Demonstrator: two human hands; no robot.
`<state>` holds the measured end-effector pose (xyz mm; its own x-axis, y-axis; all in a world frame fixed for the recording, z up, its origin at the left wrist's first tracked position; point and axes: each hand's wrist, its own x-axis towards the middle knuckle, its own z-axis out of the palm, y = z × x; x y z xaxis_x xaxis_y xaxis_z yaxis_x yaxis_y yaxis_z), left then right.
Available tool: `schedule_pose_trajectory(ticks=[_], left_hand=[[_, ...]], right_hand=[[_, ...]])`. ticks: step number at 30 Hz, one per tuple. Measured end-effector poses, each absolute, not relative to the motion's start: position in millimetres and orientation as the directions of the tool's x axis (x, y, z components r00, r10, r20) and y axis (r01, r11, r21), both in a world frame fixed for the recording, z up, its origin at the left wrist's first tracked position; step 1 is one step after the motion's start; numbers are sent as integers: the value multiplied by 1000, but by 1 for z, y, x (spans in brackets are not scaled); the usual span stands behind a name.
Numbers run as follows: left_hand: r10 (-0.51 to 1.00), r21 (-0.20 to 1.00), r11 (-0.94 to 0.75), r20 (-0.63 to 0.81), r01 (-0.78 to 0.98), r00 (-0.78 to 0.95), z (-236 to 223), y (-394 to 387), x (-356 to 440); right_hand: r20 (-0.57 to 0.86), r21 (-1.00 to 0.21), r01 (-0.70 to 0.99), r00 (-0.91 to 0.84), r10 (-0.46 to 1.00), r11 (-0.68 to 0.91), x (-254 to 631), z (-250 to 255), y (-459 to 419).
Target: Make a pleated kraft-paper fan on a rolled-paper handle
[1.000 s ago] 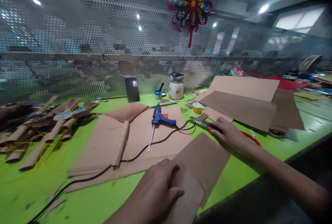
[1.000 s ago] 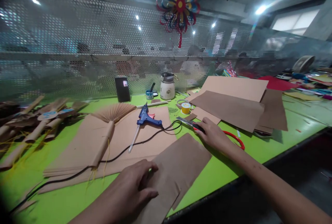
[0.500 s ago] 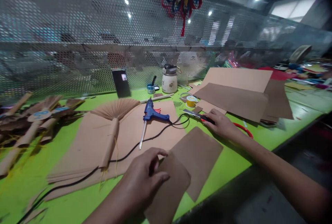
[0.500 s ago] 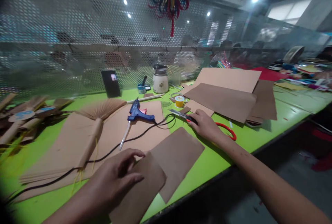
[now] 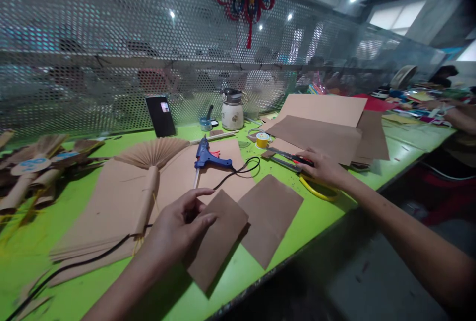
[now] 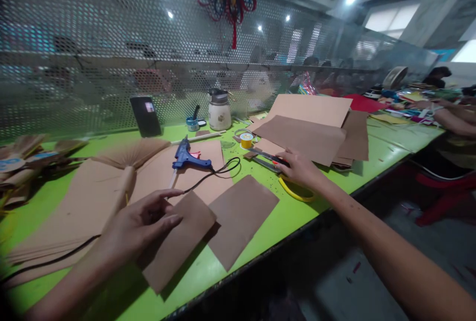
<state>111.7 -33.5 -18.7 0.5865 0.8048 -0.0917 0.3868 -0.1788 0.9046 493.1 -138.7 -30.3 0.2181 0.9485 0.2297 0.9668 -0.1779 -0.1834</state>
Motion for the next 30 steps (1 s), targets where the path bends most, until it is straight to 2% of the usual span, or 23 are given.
schedule_pose_trajectory(ticks=[6,13,17,20,22,24,27,30], left_hand=[[848,924,-196,-9,329,530,-16,-34,113],[863,958,-146,1,246,505,-24,-28,112],[859,982,-90,-6,164,512,-33,-20,109],[846,993,-14,-52,119,531,-34,-19,110],[846,995,23,-74,102,527,-32,-21,112],[845,996,44,-79,79,529,-29,-23,114],[841,998,40,-59,46,538,-25,-27,114],[844,999,11,-25,30,537,-23,-29,114]], right_hand=[[260,-155,929,367,893,-336,516,-26,-140],[330,-213,897,440,835,-388,529,-25,-102],[375,-236,923,376,847,-305,505,-25,-101],[376,-273,955,213,902,-112,466,-23,-105],[412,-357,925,27,911,134,435,-18,-107],[401,-493,830,-51,915,262,406,-12,-106],[266,-729,625,-118,957,280,369,-3,-99],[76,-893,406,-286,955,193,341,2,-88]])
